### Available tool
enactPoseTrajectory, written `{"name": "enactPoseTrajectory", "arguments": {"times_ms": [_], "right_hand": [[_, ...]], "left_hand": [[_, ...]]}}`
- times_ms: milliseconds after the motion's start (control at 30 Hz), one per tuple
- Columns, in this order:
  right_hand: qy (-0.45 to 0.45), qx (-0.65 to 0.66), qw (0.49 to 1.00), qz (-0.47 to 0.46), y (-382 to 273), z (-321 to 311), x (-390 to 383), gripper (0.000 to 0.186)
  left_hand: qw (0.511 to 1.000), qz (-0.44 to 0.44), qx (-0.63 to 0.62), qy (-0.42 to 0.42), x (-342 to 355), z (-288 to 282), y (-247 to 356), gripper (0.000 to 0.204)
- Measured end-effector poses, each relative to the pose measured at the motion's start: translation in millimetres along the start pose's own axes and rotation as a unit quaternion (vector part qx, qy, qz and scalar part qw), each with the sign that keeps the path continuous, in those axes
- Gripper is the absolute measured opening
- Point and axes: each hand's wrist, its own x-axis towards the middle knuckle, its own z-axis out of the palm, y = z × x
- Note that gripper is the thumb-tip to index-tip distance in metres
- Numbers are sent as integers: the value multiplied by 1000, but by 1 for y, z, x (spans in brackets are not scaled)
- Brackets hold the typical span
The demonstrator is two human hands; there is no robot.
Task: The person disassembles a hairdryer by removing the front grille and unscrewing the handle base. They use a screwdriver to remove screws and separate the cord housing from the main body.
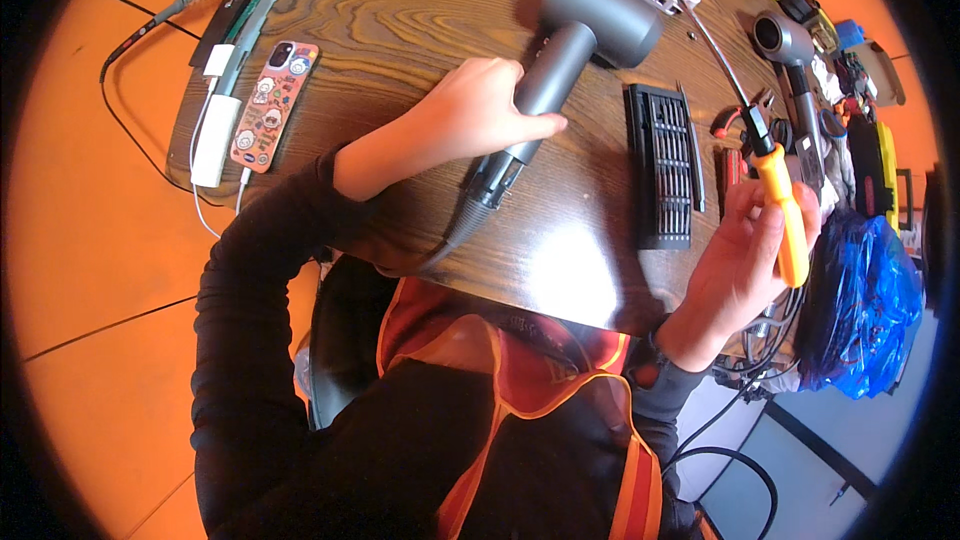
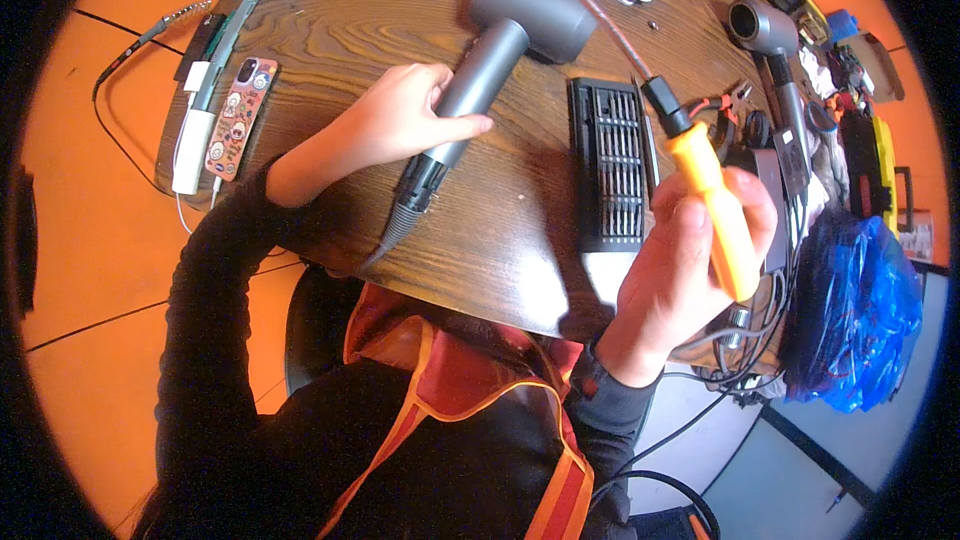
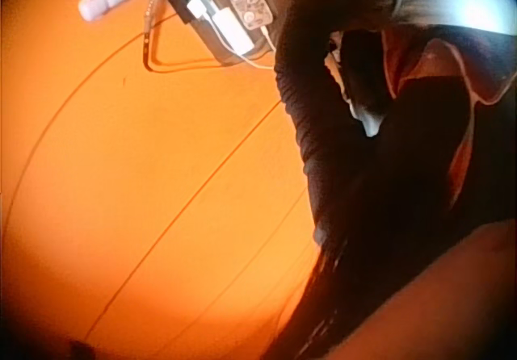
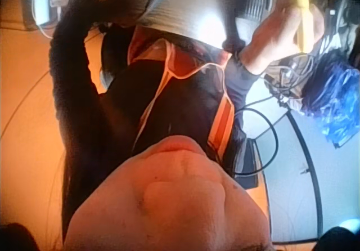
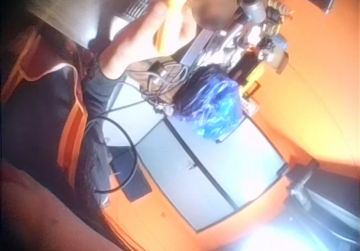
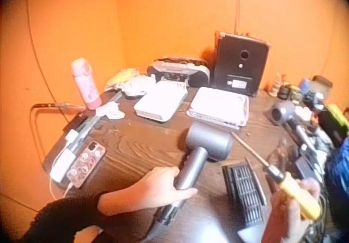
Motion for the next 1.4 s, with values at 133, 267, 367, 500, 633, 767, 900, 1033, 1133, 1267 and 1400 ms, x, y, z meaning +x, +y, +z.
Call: {"name": "enactPoseTrajectory", "arguments": {"times_ms": [133,267,367,500,633,767,900,1033,1133,1267,1400], "right_hand": [[-7,-132,991,-27,-14,-14,-28,39],[44,-80,993,69,-18,-23,-60,55],[49,-92,984,143,-19,-27,-82,54],[0,-95,982,162,-18,-33,-102,46],[-36,-119,976,181,-20,-36,-108,43],[-35,-130,970,204,-18,-33,-109,42],[-22,-129,971,198,-13,-29,-109,43],[-12,-144,963,229,-12,-24,-105,45],[-13,-124,960,252,-12,-21,-100,46],[-8,-127,954,273,-7,-19,-94,43],[-13,-114,953,279,-3,-18,-90,42]], "left_hand": [[998,-17,-51,16,7,6,1,52],[975,-20,-219,-16,9,9,-7,44],[870,-60,-489,-42,4,14,-8,37],[739,-88,-660,-100,0,15,-6,41],[724,-122,-670,-109,-2,14,-2,47],[756,-92,-644,-73,-7,12,2,45],[791,-70,-607,-25,-9,16,2,37],[841,-36,-539,12,-8,20,-2,38],[868,-42,-494,29,-9,21,-2,39],[883,-43,-465,48,-10,22,-1,40],[889,-35,-450,74,-10,25,-1,39]]}}
